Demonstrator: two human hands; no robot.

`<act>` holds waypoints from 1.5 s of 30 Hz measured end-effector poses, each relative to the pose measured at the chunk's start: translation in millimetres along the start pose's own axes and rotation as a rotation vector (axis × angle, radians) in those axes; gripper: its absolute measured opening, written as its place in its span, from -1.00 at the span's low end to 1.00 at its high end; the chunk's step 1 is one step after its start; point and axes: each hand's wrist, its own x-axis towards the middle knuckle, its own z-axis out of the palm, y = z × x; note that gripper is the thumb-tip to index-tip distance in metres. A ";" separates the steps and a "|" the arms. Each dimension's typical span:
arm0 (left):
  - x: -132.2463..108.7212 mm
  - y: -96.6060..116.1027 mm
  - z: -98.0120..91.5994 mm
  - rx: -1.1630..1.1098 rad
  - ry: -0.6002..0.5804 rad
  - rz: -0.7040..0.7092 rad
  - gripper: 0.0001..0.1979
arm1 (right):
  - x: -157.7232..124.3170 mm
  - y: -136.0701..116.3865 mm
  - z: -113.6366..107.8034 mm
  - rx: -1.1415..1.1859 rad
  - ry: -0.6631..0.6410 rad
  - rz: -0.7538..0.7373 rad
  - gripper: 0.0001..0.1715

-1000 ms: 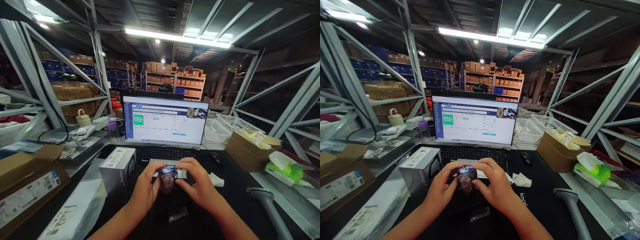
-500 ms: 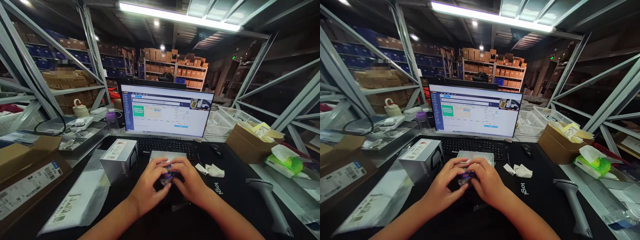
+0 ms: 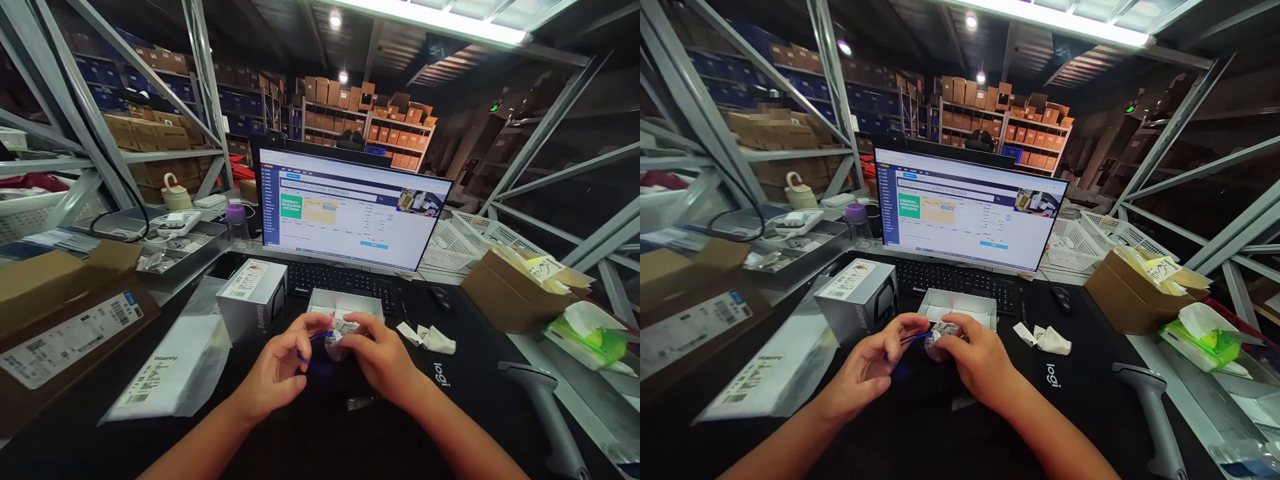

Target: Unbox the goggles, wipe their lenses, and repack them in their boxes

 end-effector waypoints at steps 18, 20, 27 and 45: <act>-3.7 -3.1 1.1 0.833 -0.173 0.209 -0.95 | 6.1 11.5 -26.0 -0.100 -0.101 -0.039 -0.69; -5.5 -3.9 -5.3 0.851 -0.152 0.211 -0.91 | 7.6 17.4 -36.2 -0.178 -0.140 -0.037 -0.68; -13.7 -28.4 -4.8 0.928 0.236 0.512 -0.74 | 8.3 10.4 -28.0 -0.031 -0.088 0.042 -0.63; 4.7 -38.0 -8.7 0.512 -0.126 0.033 -0.16 | -8.0 -6.2 -3.0 0.223 0.149 -0.075 -0.74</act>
